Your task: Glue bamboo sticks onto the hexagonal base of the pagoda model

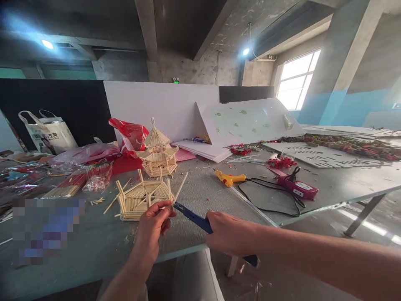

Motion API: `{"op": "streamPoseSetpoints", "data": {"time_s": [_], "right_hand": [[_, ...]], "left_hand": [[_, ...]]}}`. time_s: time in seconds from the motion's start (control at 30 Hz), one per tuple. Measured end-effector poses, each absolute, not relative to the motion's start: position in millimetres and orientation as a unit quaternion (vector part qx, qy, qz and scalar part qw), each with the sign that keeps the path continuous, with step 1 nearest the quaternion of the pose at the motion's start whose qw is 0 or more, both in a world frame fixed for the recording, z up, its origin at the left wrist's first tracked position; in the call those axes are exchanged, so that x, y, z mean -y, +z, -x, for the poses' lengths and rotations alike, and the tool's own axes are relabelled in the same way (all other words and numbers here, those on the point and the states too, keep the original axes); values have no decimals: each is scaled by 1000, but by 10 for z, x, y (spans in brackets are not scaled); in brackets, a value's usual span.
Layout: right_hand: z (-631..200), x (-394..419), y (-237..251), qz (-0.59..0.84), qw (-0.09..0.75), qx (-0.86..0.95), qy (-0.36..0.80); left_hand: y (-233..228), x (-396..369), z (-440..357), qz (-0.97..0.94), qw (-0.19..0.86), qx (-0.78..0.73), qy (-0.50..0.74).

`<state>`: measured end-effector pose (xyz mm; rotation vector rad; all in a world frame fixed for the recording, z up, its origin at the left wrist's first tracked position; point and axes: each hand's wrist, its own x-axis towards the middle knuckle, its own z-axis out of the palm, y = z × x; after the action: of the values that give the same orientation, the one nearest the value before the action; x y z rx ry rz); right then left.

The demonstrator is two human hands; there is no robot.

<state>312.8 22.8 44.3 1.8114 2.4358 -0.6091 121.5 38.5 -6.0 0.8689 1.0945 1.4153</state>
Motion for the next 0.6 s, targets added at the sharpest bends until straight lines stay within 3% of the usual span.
{"op": "streamPoseSetpoints", "data": {"time_s": [0.6], "right_hand": [[-3089, -272, 484, -571, 21, -795, -204]], "left_hand": [[-174, -440, -1262, -377, 537, -457, 600]]}}
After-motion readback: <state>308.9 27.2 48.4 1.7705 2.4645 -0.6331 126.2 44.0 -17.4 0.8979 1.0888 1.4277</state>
